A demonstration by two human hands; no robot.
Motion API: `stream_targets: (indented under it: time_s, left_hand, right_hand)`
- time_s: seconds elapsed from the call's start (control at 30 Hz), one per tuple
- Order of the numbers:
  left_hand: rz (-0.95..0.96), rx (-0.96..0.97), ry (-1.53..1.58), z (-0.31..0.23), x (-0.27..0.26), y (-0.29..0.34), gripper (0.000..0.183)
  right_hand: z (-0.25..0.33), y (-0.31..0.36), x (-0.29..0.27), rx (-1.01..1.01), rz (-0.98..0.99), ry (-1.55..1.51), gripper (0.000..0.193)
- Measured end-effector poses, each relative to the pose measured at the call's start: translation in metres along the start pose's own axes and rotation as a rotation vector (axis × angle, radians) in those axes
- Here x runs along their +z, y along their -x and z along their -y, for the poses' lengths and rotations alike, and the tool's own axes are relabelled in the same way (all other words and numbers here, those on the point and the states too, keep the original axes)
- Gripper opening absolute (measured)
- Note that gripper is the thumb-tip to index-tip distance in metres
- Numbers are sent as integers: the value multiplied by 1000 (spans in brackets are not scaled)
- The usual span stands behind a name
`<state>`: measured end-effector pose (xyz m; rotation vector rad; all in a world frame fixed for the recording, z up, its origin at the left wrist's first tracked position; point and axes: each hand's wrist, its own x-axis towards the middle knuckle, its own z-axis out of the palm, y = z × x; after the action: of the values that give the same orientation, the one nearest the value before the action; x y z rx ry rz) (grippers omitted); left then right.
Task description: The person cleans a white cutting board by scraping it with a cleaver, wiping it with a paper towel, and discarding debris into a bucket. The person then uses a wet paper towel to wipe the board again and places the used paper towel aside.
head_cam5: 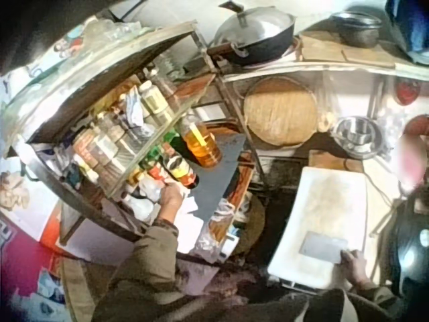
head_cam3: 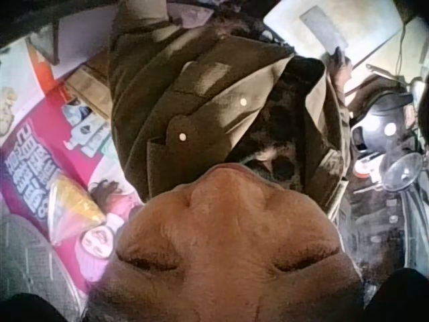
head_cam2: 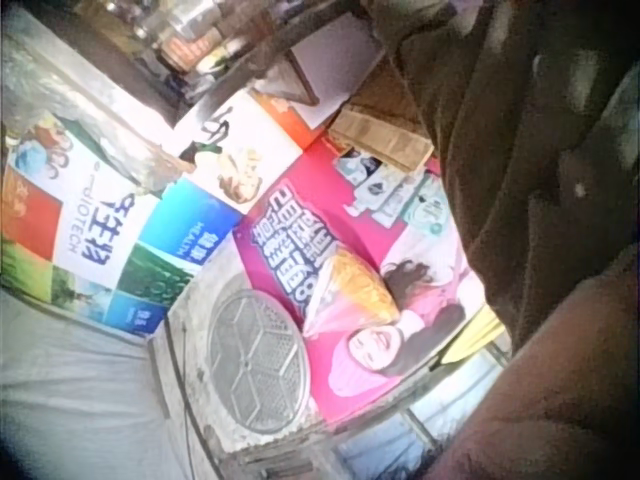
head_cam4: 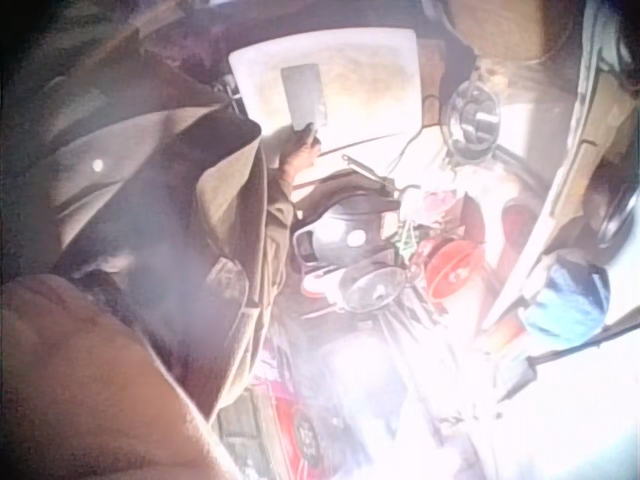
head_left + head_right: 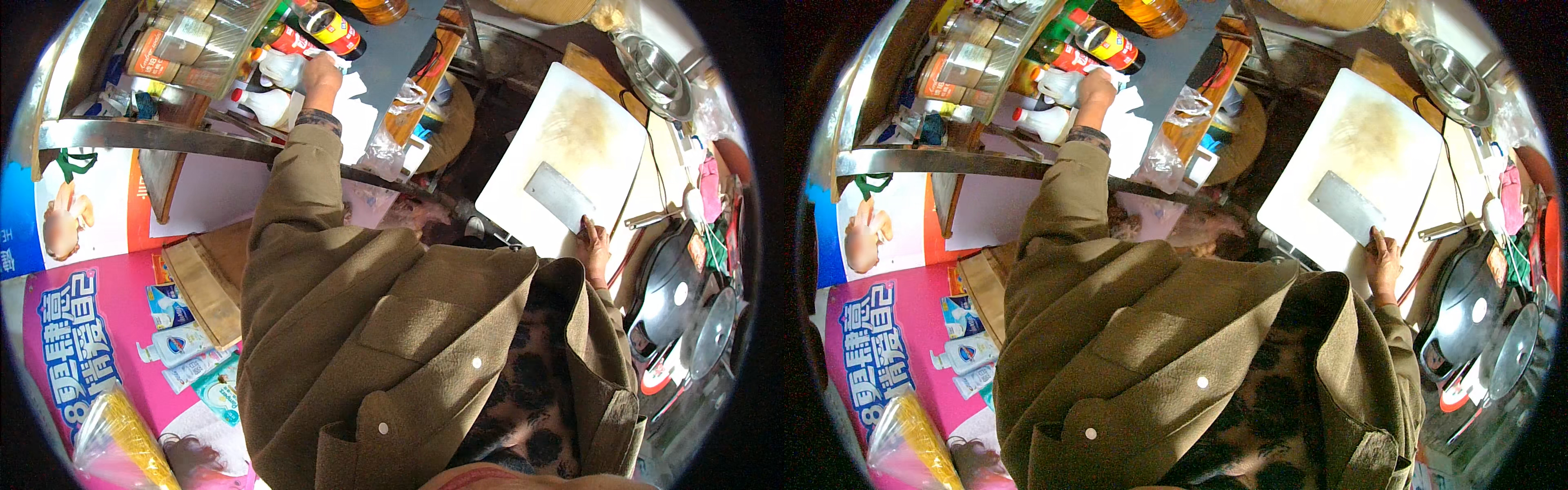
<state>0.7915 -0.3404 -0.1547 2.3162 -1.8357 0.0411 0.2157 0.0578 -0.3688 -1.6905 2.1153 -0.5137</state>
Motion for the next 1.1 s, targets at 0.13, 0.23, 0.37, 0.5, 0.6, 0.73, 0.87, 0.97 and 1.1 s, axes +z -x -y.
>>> stream_targets:
  time_s: [0.13, 0.23, 0.37, 0.5, 0.6, 0.73, 0.87, 0.97, 1.1]
  left_hand:
    - [137, -22, 53, 17, 53, -33, 36]
    - [486, -2, -127, 27, 64, -70, 30]
    - [118, -225, 835, 22, 32, -34, 23]
    - [-252, -161, 1425, -32, -24, 57, 16]
    - [35, 125, 1510, -78, -45, 127, 18]
    - [575, 423, 1249, -154, -40, 220, 39]
    - [889, 336, 1429, -169, -47, 257, 50]
    - [780, 258, 1384, -150, -47, 250, 45]
    - [784, 163, 1419, -125, -38, 244, 20]
  right_hand:
    - [-2, -1, 1, -22, -20, 31, 63]
    - [-4, 0, 3, -11, -16, -7, 64]
    - [1, -3, -6, 2, 27, 4, 58]
    - [39, -20, -32, -35, -52, 78, 52]
    - [104, -50, -51, 12, 36, -367, 49]
    - [203, -83, -65, -127, 474, -1340, 72]
    - [251, -97, -65, 43, 796, -1881, 47]
    - [255, -103, -54, 77, 643, -1907, 28]
    - [241, -105, -43, 156, 431, -1933, 9]
